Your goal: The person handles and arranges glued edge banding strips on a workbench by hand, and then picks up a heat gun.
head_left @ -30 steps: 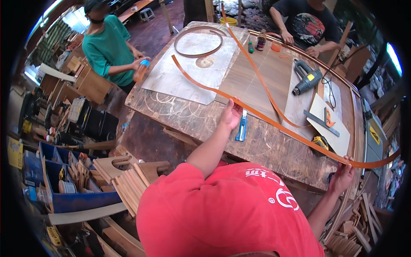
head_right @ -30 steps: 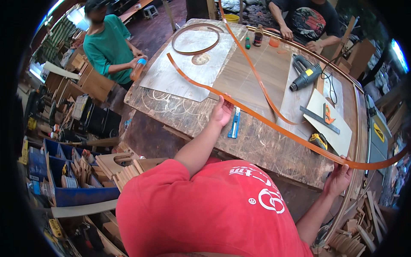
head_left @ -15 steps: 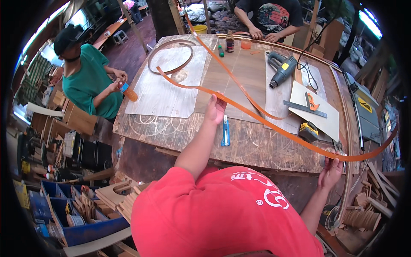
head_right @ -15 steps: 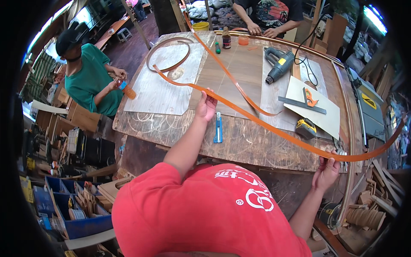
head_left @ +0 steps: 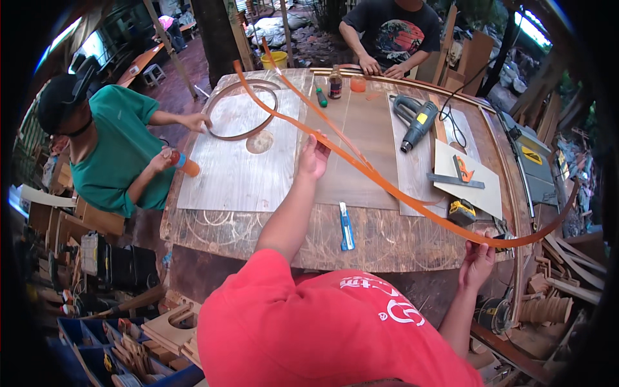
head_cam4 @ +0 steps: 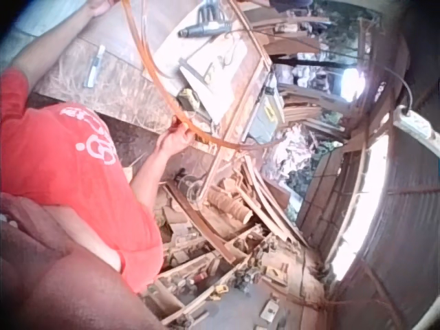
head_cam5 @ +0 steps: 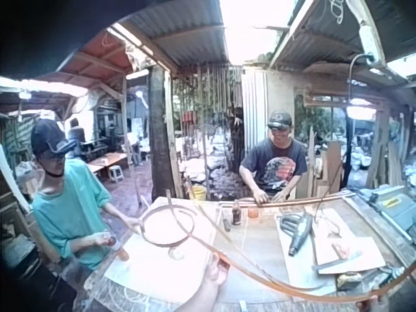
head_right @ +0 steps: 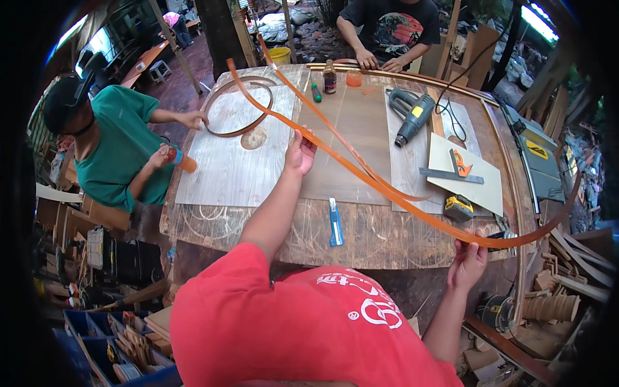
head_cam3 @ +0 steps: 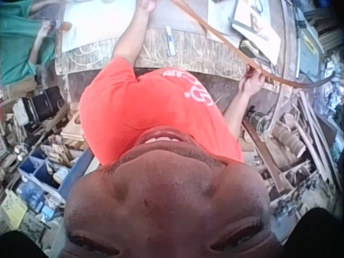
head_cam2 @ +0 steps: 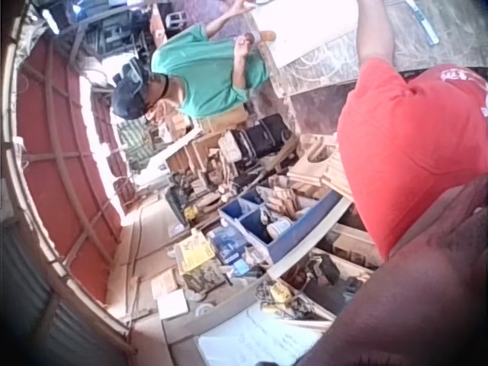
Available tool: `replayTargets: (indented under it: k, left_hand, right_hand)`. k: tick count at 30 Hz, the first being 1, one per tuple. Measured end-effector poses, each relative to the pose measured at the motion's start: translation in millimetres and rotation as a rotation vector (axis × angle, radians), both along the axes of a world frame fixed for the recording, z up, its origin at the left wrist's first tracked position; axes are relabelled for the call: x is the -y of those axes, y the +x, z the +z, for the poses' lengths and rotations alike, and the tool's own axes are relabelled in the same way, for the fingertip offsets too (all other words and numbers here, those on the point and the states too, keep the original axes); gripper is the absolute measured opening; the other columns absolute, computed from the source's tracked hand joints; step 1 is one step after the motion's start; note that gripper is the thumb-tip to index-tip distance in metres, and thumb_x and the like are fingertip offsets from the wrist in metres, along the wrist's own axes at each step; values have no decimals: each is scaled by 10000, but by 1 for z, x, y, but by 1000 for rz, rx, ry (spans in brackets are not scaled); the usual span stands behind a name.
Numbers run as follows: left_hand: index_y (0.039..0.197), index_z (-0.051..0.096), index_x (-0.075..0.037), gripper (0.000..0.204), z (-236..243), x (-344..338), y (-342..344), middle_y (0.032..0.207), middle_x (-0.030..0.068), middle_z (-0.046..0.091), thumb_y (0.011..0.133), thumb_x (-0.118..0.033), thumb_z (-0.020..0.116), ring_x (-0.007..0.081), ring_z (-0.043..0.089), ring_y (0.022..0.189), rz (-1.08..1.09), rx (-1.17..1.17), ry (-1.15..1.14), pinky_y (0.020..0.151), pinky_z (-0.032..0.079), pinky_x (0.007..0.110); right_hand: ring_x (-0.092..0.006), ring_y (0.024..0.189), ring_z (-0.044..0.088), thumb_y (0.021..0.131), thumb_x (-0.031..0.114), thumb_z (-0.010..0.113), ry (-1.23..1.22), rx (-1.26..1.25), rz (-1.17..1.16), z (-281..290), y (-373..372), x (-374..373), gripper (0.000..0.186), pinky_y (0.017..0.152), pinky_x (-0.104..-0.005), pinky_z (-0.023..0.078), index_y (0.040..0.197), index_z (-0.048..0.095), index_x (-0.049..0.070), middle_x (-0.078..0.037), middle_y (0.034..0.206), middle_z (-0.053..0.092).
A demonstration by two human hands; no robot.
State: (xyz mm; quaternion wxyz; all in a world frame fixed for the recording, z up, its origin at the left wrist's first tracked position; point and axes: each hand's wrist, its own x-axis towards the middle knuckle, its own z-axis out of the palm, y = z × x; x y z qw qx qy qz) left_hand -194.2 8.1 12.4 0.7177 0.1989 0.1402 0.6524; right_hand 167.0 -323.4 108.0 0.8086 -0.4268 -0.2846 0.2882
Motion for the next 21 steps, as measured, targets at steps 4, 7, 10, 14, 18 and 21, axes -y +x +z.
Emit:
replayTargets:
  k: [4, 7, 10, 14, 18, 21]
  left_hand:
    - [1092, 571, -139, 335, -4, -39, -11, 984, -8, 623, 859, -374, 628, 129, 583, 955, -55, -4, 5, 874, 455, 301]
    - [1099, 566, -134, 341, -4, -67, -20, 984, -5, 622, 862, -373, 623, 132, 583, 957, -81, 12, 5, 880, 455, 302]
    - [1087, 574, -122, 333, -3, -94, -24, 976, 4, 620, 860, -359, 632, 141, 581, 948, -102, 49, 21, 865, 461, 300]
    - [1085, 581, -106, 328, -9, -132, -28, 980, 18, 621, 867, -346, 631, 153, 580, 932, -112, 92, 21, 851, 463, 299]
    - [1103, 578, -98, 339, -15, -167, -30, 980, 26, 626, 873, -343, 625, 150, 584, 932, -109, 118, 9, 848, 467, 302]
    - [1113, 577, -92, 341, -21, -194, -37, 977, 32, 632, 873, -329, 630, 151, 592, 931, -113, 148, 13, 845, 477, 303]
  right_hand:
    - [-205, 900, 623, 890, 152, 620, 3, 28, -43, 5, -32, -17, 340, 739, -295, 520, 1194, 531, 28, -151, 1098, 617]
    - [-202, 893, 626, 892, 150, 618, -37, 35, -78, 11, -60, -34, 336, 742, -294, 524, 1195, 531, 35, -148, 1092, 620]
    - [-194, 889, 629, 895, 143, 612, -57, 77, -92, 15, -80, -52, 328, 749, -287, 527, 1195, 533, 40, -147, 1088, 621]
    - [-187, 901, 631, 898, 125, 605, -95, 101, -147, 21, -103, -82, 366, 757, -285, 535, 1234, 492, 32, -143, 1083, 622]
    - [-191, 910, 631, 900, 105, 597, -122, 117, -168, 23, -118, -110, 401, 762, -291, 542, 1264, 452, 22, -138, 1076, 623]
    - [-194, 911, 632, 900, 91, 593, -126, 122, -147, 20, -123, -132, 386, 771, -294, 545, 1256, 461, 23, -137, 1078, 622]
